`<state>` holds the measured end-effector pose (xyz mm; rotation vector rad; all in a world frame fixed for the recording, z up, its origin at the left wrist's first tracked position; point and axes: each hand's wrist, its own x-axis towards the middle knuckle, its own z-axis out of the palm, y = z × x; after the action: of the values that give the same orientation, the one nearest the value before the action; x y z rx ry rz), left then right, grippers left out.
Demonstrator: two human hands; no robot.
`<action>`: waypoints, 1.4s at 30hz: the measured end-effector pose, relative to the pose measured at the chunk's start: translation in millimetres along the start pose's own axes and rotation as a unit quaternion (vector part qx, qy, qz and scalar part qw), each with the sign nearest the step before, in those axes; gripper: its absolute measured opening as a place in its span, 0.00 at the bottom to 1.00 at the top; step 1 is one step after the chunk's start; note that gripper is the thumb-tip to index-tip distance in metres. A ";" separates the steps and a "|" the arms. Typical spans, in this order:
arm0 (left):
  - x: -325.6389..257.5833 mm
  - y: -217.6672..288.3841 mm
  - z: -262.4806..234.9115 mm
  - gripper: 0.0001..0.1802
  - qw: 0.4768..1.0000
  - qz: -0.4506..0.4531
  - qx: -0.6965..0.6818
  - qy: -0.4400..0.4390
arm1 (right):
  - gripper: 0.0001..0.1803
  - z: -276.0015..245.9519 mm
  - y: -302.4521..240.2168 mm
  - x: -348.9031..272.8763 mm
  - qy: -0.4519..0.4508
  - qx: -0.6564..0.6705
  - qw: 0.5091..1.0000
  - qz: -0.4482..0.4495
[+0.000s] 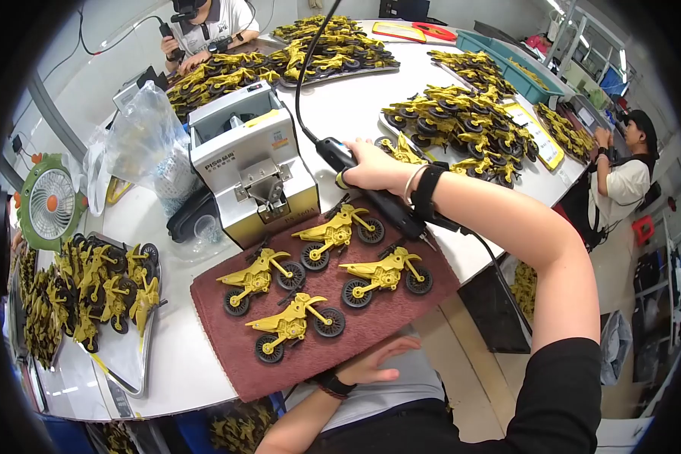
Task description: Use an electric screwdriver to assemble or process parts on toy motorcycles at a production workbench.
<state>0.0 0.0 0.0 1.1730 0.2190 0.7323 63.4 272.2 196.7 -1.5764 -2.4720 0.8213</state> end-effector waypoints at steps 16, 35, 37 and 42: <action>-0.3 10.7 10.4 0.34 0.999 -0.009 0.021 0.024 | 0.28 -57.9 -9.1 -121.8 0.253 0.519 0.743 -0.338; 2.1 272.4 -26.4 0.13 0.706 0.005 0.682 0.191 | 0.28 -122.8 -44.0 -115.2 -0.013 0.584 0.652 -0.483; 18.4 256.2 -51.3 0.17 0.659 0.014 0.720 0.216 | 0.28 -113.6 -58.9 -108.6 -0.005 0.589 0.647 -0.485; 22.1 231.0 -64.9 0.22 0.627 -0.011 0.744 0.230 | 0.26 -99.2 -85.6 -101.3 0.039 0.595 0.647 -0.475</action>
<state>-110.9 106.9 185.3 2.5110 1.5036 0.7637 75.9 195.5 342.9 0.1663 -1.4711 1.4845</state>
